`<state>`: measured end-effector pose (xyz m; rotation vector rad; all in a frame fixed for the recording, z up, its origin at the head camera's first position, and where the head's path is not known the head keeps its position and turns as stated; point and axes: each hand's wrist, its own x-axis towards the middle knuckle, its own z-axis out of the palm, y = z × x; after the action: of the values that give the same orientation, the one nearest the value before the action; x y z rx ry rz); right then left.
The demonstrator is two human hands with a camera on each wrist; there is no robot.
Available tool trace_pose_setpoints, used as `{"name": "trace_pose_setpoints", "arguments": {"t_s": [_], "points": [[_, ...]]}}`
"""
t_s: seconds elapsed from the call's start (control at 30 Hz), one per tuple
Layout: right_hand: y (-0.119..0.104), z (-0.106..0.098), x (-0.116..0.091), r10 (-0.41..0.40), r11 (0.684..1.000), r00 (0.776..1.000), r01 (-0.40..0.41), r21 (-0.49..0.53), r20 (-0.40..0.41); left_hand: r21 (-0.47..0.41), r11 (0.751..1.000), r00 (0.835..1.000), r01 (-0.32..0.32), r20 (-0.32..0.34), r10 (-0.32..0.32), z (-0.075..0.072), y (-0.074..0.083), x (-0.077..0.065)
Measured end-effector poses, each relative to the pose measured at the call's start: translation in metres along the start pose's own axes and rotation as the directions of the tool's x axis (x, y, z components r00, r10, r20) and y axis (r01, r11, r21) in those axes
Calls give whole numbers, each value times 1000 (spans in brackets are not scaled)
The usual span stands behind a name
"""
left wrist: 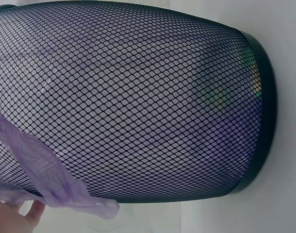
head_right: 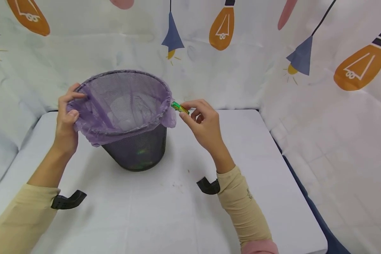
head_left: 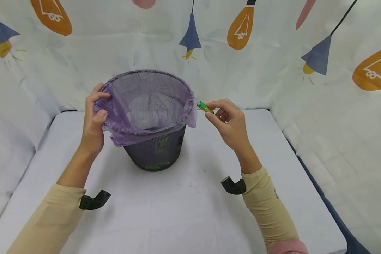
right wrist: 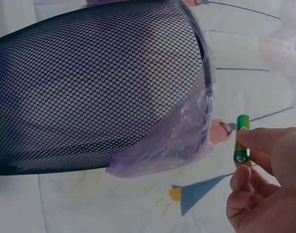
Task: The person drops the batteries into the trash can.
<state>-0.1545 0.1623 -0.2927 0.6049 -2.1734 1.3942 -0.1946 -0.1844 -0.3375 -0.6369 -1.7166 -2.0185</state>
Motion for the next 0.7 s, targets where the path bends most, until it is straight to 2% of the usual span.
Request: {"name": "trace_pose_setpoints", "arguments": {"t_s": [0.2, 0.37, 0.57, 0.7], "points": [[-8, 4, 8, -17, 1000, 999, 17, -15, 43, 28, 999, 999, 30, 28, -31, -1, 6, 0], [-9, 11, 14, -40, 999, 997, 42, -28, 58, 28, 999, 998, 41, 42, -42, -2, 3, 2], [-11, 21, 23, -73, 997, 994, 75, -26, 84, 55, 998, 998, 30, 62, -33, -3, 4, 2], [-13, 30, 28, -89, 996, 991, 90, -12, 101, 28, 999, 998, 24, 66, -25, -5, 6, 1]]}}
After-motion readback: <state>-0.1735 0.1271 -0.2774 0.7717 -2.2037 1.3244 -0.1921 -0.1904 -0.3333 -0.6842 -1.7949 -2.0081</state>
